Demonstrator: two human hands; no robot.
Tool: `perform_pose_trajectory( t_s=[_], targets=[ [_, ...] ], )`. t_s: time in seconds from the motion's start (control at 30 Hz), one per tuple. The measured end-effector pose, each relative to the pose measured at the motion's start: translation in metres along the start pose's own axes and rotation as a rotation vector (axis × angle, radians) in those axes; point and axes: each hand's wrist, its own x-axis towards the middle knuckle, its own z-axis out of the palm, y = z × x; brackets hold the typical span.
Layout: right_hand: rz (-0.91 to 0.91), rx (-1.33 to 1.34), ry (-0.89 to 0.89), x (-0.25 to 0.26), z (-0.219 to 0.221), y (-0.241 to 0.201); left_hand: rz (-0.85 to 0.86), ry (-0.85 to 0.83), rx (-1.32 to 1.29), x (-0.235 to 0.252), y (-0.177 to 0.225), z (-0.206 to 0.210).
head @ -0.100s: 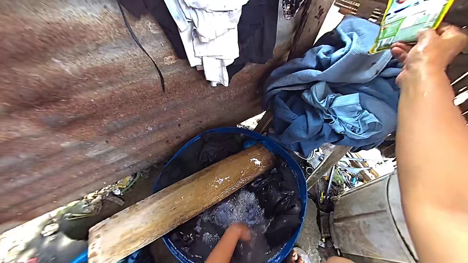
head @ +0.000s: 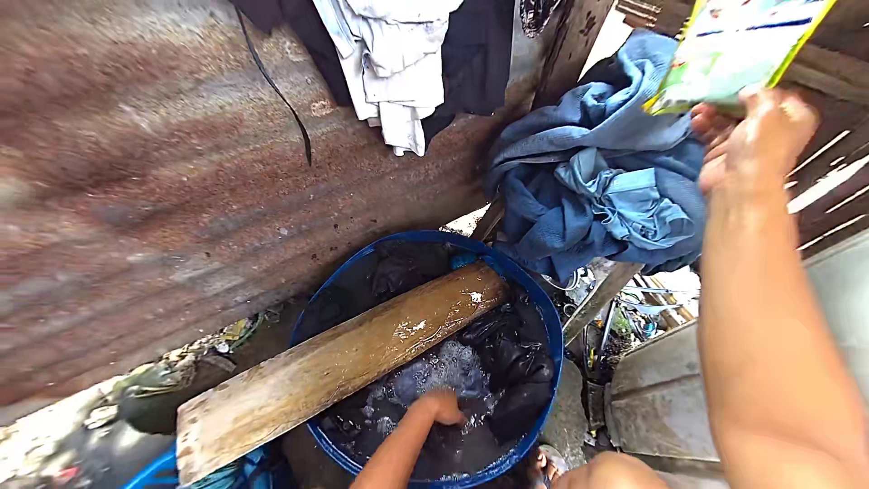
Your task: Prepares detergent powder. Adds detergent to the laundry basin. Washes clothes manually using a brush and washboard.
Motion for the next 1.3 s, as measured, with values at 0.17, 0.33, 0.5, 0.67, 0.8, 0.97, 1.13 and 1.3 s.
perform_pose_trajectory(
  t_s=[0.17,0.33,0.5,0.67,0.8,0.97,1.13,1.3],
  targets=[
    [0.137,-0.059,-0.312,-0.146,0.011,0.009,0.219,0.325,-0.265,-0.068,0.0,-0.031],
    [-0.046,-0.573,-0.765,-0.26,0.037,0.014,0.44,0.723,-0.863,-0.139,0.008,-0.036],
    [-0.506,-0.763,-1.079,-0.354,0.05,0.01,0.571,1.01,-1.43,-0.154,0.014,-0.021],
    [-0.211,-0.692,-1.474,-0.359,0.049,0.001,0.304,1.193,-1.498,-0.138,-0.001,-0.008],
    [-0.069,-0.627,-1.133,-0.323,0.039,0.014,0.397,1.078,-1.334,-0.157,-0.008,-0.006],
    [0.547,-0.333,-1.209,-0.306,0.034,0.031,0.551,1.001,-1.369,-0.162,-0.004,-0.005],
    [0.639,-0.203,-1.122,-0.316,0.038,0.026,0.579,0.981,-1.377,-0.161,0.0,-0.005],
    [0.452,-0.339,-1.068,-0.328,0.041,0.025,0.578,1.026,-1.364,-0.161,0.002,-0.003]
  ],
)
